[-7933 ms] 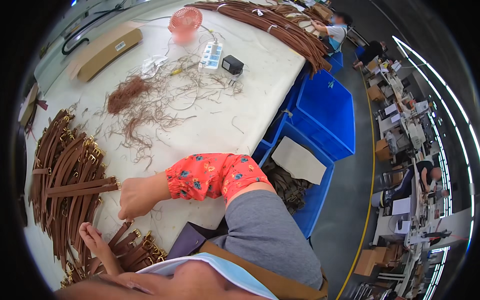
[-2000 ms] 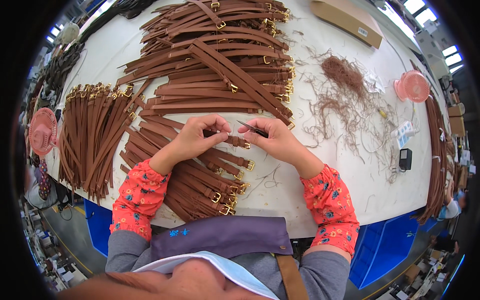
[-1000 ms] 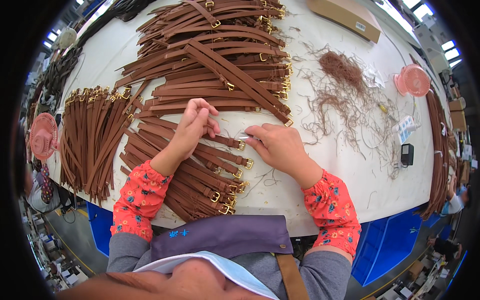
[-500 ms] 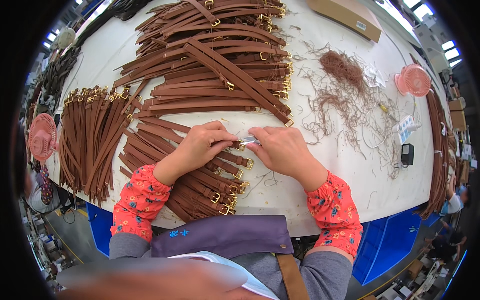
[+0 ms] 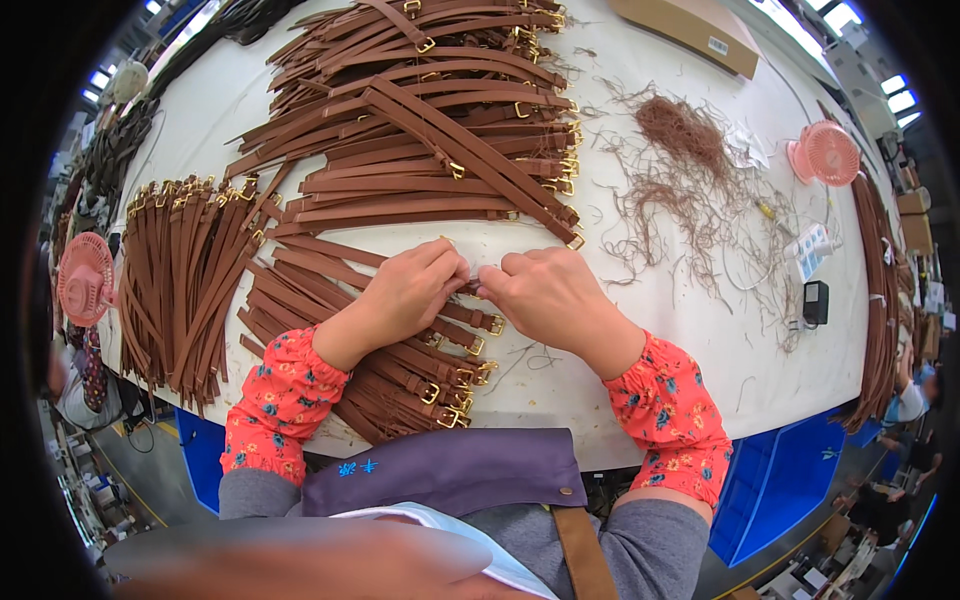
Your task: Trimming threads and organizing finished leather straps with buckles at a workshop table.
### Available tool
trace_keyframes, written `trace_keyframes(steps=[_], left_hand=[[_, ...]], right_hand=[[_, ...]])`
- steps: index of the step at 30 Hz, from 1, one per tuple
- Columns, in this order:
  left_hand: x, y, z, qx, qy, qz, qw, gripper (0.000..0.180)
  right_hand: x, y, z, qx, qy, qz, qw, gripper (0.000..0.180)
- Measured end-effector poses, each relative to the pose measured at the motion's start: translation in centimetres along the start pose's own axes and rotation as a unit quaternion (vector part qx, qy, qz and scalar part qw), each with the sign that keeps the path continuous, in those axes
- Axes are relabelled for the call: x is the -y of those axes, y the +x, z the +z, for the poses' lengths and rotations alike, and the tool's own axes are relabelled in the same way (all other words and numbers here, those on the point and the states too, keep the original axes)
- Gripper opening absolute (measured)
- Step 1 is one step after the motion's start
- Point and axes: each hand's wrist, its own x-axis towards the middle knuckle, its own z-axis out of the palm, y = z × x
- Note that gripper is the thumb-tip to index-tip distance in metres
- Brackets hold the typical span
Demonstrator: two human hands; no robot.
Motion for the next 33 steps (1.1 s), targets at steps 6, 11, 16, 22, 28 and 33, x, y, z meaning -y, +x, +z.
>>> trace_keyframes(steps=[6, 11, 16, 22, 28, 33], left_hand=[[0.0, 0.1, 0.0, 0.026, -0.003, -0.027, 0.999, 0.007], [0.2, 0.0, 0.1, 0.031, 0.000, -0.023, 0.999, 0.011], [0.1, 0.1, 0.0, 0.039, 0.010, -0.012, 0.999, 0.011], [0.2, 0.1, 0.1, 0.037, 0.010, -0.008, 0.999, 0.011], [0.7, -0.1, -1.0, 0.015, -0.043, -0.111, 0.993, 0.006], [3.2, -0.4, -3.1, -0.132, 0.092, -0.208, 0.965, 0.012]], right_hand=[[-0.1, 0.2, -0.1, 0.013, -0.012, -0.009, 1.000, 0.014], [0.3, 0.8, -0.9, 0.044, -0.043, -0.023, 0.998, 0.011], [0.7, 1.1, -1.3, 0.068, -0.060, -0.024, 0.996, 0.006], [0.2, 0.9, -0.6, 0.038, -0.052, -0.031, 0.997, 0.014], [0.2, 0.4, -0.2, 0.026, -0.016, -0.007, 1.000, 0.015], [0.3, 0.0, 0.1, 0.023, 0.003, 0.028, 0.999, 0.013]])
